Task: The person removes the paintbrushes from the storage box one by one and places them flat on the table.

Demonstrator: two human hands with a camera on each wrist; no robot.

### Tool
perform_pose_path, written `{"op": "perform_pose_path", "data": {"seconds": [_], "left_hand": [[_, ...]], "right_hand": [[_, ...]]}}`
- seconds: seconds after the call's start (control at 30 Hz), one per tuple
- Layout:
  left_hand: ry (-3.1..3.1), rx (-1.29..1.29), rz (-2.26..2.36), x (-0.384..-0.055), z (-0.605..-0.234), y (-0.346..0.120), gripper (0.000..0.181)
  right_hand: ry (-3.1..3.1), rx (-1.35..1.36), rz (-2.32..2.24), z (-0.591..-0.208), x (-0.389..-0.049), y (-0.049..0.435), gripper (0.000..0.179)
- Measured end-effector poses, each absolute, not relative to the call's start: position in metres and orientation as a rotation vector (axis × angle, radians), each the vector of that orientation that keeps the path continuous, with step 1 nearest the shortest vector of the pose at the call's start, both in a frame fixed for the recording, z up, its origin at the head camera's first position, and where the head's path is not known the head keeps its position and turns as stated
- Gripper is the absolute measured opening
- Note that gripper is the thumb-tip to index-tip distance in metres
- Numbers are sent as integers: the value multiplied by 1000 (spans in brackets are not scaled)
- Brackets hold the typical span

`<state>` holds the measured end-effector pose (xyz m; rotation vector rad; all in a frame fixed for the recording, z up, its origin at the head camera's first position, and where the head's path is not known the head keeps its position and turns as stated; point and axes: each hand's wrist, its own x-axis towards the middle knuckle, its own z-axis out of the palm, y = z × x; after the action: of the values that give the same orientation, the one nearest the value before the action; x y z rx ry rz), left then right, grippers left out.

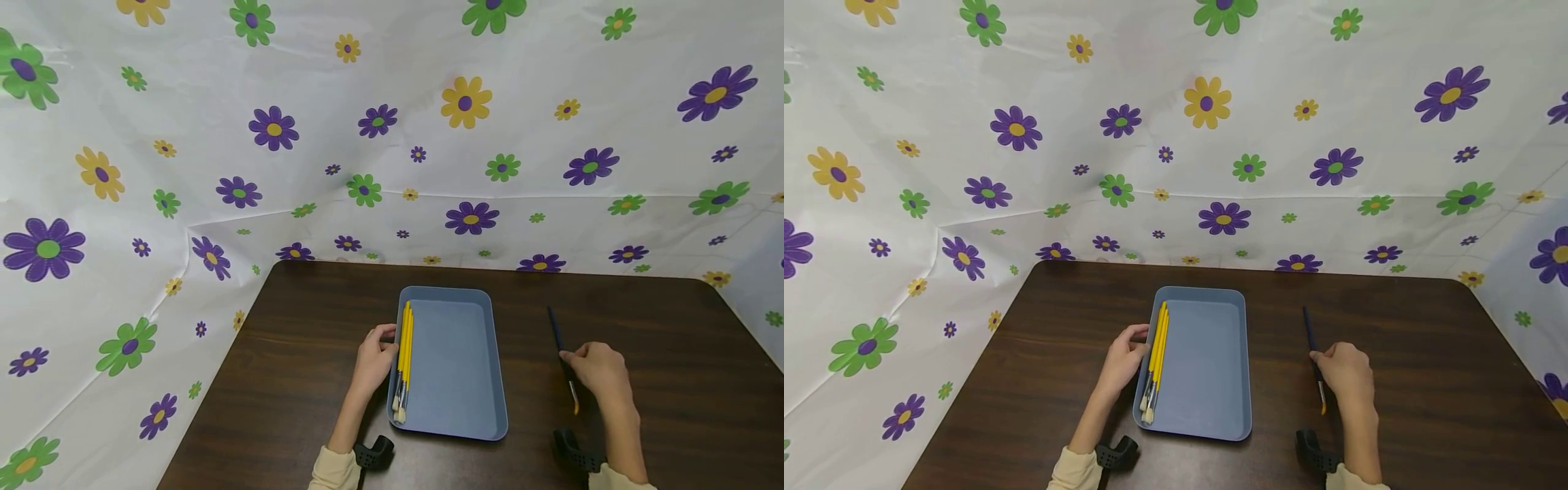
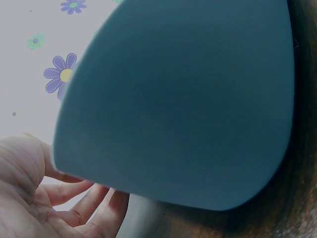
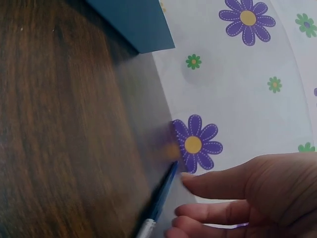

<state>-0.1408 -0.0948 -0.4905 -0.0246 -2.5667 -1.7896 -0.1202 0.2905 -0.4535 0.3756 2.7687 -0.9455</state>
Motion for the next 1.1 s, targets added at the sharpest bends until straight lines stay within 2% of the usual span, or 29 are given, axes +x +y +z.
{"op": "perform_pose_path", "data": {"seconds": [0.3,0.77,1.1], "left_hand": [[-2563,-28,-1781,-141,-491,-95,36],[-2562,-29,-1797,-141,-490,-95,36],[-2567,-21,-1787,-141,-491,-95,36]], "right_hand": [[2969,426,-1115,-441,-116,273,44],[3016,287,-1360,-426,-115,238,39],[2959,291,-1437,-425,-117,220,35]]}}
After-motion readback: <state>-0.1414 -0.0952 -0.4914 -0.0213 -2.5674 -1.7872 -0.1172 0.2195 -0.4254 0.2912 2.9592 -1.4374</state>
